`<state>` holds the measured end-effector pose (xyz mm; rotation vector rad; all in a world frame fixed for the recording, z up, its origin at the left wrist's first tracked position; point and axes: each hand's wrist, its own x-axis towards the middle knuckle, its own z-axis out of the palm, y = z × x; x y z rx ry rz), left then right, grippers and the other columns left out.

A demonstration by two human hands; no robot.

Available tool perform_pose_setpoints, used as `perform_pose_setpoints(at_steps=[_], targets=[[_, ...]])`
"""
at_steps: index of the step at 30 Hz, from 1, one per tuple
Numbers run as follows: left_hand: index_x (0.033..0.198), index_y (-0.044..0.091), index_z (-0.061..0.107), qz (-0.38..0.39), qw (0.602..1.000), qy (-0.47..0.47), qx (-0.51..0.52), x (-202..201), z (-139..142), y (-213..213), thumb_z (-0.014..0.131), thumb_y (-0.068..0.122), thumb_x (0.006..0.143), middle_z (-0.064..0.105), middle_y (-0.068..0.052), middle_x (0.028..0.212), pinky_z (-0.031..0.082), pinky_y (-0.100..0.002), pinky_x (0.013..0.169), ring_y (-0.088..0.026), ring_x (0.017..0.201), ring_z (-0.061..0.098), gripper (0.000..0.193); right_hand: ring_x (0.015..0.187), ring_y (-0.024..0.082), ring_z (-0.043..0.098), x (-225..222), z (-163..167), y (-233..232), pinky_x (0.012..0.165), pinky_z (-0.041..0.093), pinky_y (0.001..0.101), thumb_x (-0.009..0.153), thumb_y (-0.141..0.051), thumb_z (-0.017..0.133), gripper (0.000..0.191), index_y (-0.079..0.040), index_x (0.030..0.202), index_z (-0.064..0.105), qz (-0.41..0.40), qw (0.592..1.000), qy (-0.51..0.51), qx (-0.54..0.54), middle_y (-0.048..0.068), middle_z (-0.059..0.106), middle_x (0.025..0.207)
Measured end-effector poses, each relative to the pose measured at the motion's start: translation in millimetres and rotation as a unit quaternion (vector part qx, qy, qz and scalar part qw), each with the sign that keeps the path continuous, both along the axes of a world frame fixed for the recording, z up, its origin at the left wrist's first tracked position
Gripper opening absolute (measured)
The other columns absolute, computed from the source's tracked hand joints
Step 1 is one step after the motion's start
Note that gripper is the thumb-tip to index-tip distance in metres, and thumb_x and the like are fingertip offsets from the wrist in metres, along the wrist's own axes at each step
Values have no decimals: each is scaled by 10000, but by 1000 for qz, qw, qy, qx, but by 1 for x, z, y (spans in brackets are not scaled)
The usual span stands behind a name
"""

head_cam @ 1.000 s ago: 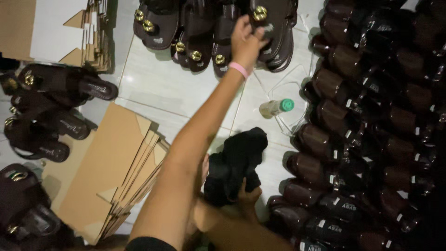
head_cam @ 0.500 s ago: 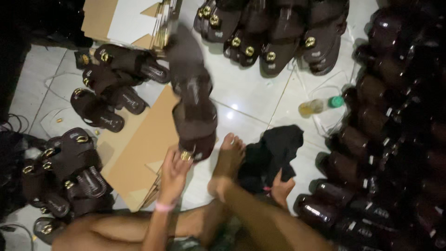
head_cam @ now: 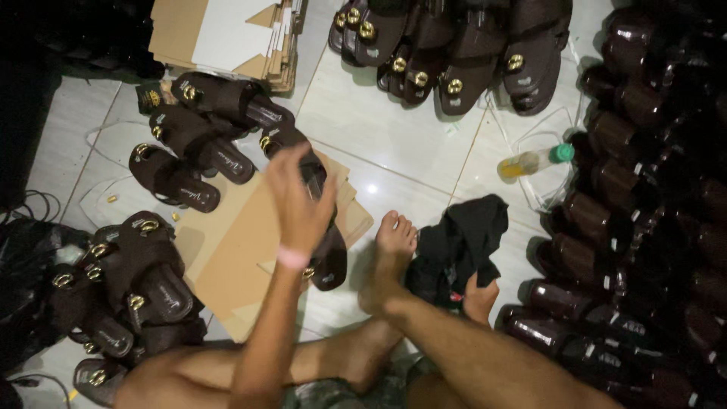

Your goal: The person sits on the floor and wipes multiple brown slides with a black cloth. They handle the slides one at a time, wiping the upper surface and sides, then place them back into a pile. A bottle of liquid is visible nearby but is not used during the clip.

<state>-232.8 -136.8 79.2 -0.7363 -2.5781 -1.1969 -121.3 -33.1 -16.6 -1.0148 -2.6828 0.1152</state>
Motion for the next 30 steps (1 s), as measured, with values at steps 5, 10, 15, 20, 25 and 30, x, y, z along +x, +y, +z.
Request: perform_pose_setpoints(at_steps=[5,10,15,20,25,30], targets=[[1567,213,265,-46,995,-73,-50,-119,-21,107,921,184,710,272,-290,1493,452,-499,1074,-501,1338,393,1079,950,334,607,69,-14,24,809,511,447,957,-104,544,206,-29,1149,556,-7,984,101,-144,151,612,1020],[1635,410,101,-12,950,-13,-312,-184,-2,182,719,-39,826,0,-267,1666,503,-659,936,-584,1415,270,1112,963,332,612,172,-36,72,825,513,443,961,-128,562,230,-15,1160,556,-59,953,147,-259,159,617,1041],[1576,446,159,-73,894,21,-441,-211,13,227,641,-81,826,-13,-132,1687,500,-749,834,-596,1432,241,1036,976,329,617,188,-68,73,841,515,439,964,-152,581,258,0,1172,557,-53,944,140,-294,168,622,1062],[1265,-8,461,-10,956,148,-255,-222,18,237,620,-99,910,454,-192,1378,631,-436,846,-420,1277,515,400,990,327,623,189,-74,72,856,517,435,968,-176,599,291,14,1184,557,-58,940,141,-305,176,627,1084],[1106,19,503,4,958,268,-100,-235,43,222,611,-98,838,517,-134,1158,603,-385,806,-356,1137,552,311,1003,324,628,185,-73,71,872,519,430,971,-200,618,325,28,1195,558,-60,937,155,-307,184,632,1105],[1067,25,543,-6,936,350,39,-226,75,197,642,-81,890,500,-151,1079,520,-475,815,-376,1061,543,229,1016,322,633,162,-62,56,888,521,426,975,-224,637,362,43,1207,559,-35,943,143,-297,192,637,1126]])
